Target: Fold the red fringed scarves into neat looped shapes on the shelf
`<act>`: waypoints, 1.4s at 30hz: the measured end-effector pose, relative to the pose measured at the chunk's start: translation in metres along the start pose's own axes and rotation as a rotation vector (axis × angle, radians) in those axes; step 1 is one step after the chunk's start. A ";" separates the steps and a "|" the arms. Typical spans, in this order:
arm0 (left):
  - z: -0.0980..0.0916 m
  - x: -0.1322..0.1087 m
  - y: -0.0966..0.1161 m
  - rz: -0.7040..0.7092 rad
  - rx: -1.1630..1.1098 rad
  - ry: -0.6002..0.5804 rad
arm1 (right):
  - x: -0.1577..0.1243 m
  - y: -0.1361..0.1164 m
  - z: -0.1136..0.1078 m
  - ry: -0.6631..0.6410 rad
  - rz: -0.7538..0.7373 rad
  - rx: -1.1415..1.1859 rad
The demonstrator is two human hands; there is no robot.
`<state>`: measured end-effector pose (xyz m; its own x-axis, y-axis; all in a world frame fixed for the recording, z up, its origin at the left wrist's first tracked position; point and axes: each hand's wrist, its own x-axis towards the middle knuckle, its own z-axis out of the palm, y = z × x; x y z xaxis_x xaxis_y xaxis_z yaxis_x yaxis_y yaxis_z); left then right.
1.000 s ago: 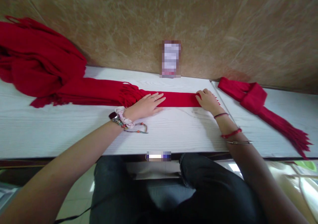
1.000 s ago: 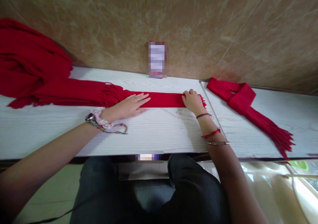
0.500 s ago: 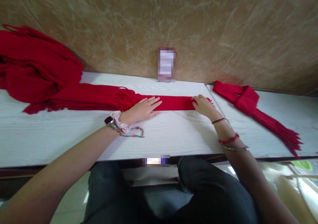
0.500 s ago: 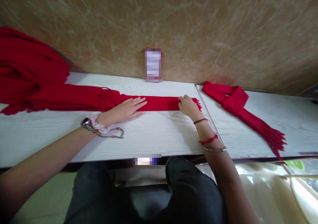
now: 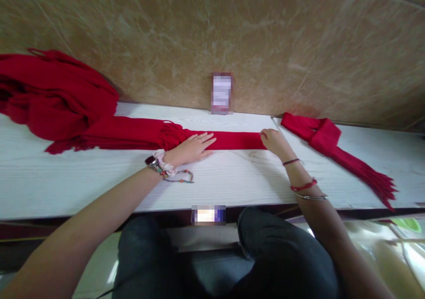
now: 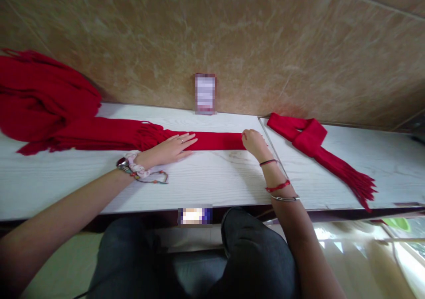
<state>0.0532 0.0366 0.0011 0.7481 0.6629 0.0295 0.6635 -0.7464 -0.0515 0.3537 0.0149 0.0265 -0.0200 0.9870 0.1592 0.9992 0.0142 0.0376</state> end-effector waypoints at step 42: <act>0.007 -0.002 -0.006 0.090 0.034 0.237 | -0.004 0.037 -0.010 -0.010 0.045 0.080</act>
<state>0.0476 0.0406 -0.0055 0.7888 0.5587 0.2564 0.5962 -0.7969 -0.0977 0.3906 0.0099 0.0368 0.0246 0.9885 0.1494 0.9987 -0.0174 -0.0488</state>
